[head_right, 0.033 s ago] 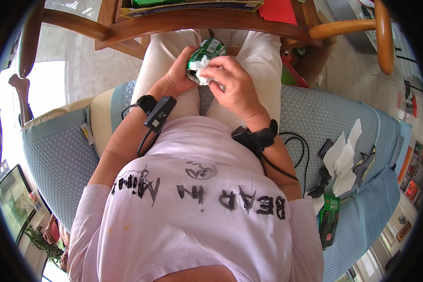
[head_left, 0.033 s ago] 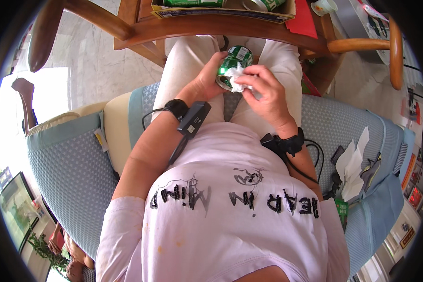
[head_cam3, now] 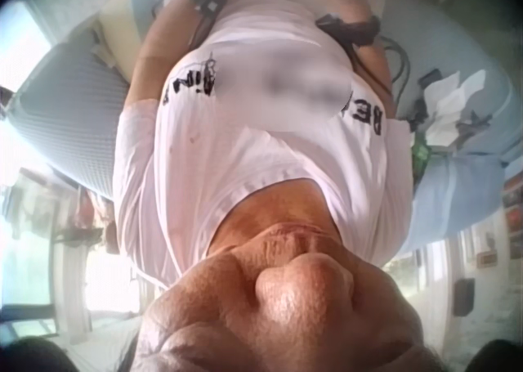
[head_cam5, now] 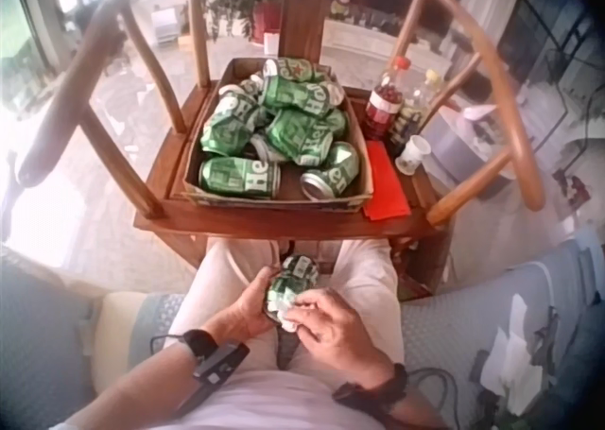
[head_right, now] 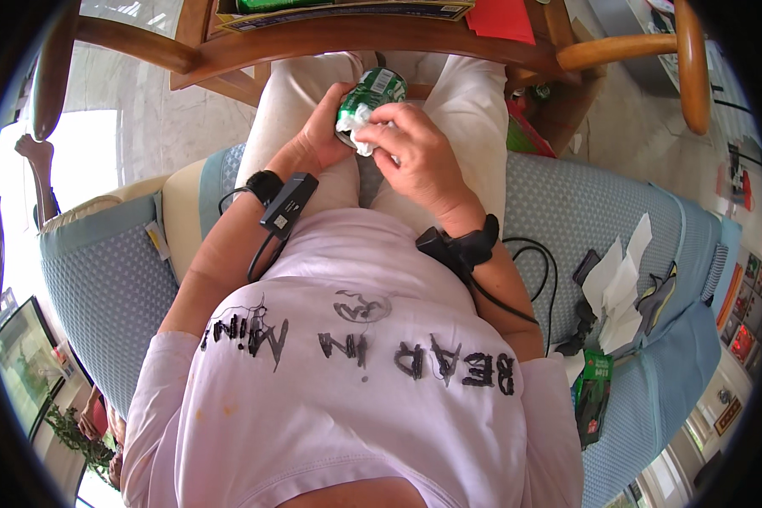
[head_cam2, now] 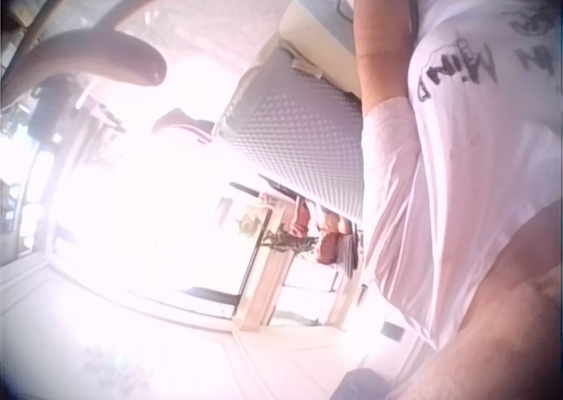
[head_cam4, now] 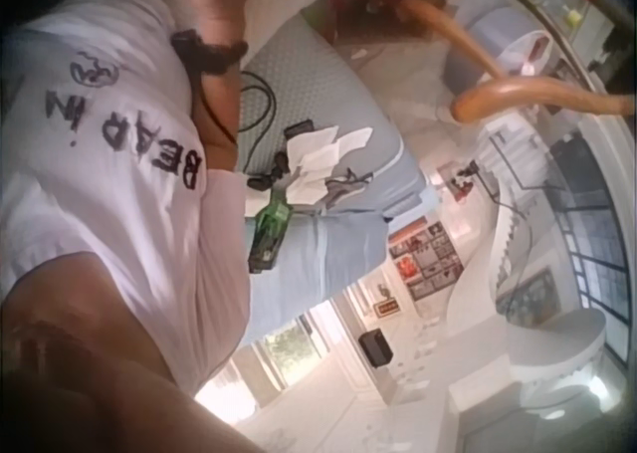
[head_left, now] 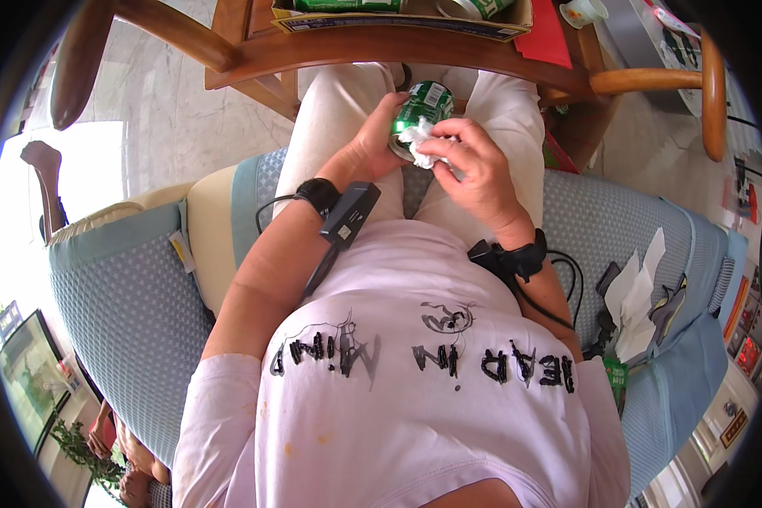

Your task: Cleaning empty Heineken beer cans using a white tissue.

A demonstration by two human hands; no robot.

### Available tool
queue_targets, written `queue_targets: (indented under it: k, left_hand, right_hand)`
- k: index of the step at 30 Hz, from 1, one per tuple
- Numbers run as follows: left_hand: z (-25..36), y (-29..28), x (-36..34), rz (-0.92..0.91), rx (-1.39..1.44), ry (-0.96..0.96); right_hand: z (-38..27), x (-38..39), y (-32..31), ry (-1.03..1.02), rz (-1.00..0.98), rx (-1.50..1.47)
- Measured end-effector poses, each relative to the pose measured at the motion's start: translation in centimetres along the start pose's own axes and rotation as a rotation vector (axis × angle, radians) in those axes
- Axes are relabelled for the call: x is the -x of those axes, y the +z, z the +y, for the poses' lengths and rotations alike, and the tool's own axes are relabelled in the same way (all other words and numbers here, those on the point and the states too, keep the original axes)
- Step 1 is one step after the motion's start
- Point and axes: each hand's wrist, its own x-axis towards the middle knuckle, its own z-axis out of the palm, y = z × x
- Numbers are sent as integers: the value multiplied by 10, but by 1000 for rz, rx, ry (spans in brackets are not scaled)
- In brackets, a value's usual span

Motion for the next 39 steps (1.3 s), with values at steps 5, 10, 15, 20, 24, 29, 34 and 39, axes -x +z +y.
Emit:
queue_targets:
  k: [5, 10, 15, 20, 24, 29, 34, 39]
  left_hand:
    - [1, 1, 0, 18, 93, 18]
    - [-2, 8, -2, 126, 38, 12]
    - [1, -6, -4, 106, 40, -53]
    - [-1, -11, -7, 66, 92, -31]
    - [2, 0, -2, 68, 112, 10]
    - [2, 19, 8, 39, -97, 16]
    - [1, 15, 12, -33, -150, 43]
    - [1, 20, 13, -29, -143, 43]
  right_hand:
    - [4, 4, -6, 20, -94, 11]
    - [-3, -2, -8, -10, 84, 90]
    - [0, -8, 9, -304, -12, 340]
    - [5, 3, 8, -262, -179, 302]
    - [-4, 5, 0, -139, -141, 88]
    - [0, -3, -10, 109, 251, 10]
    - [3, -3, -3, 78, 151, 51]
    - [15, 3, -7, 190, 242, 66]
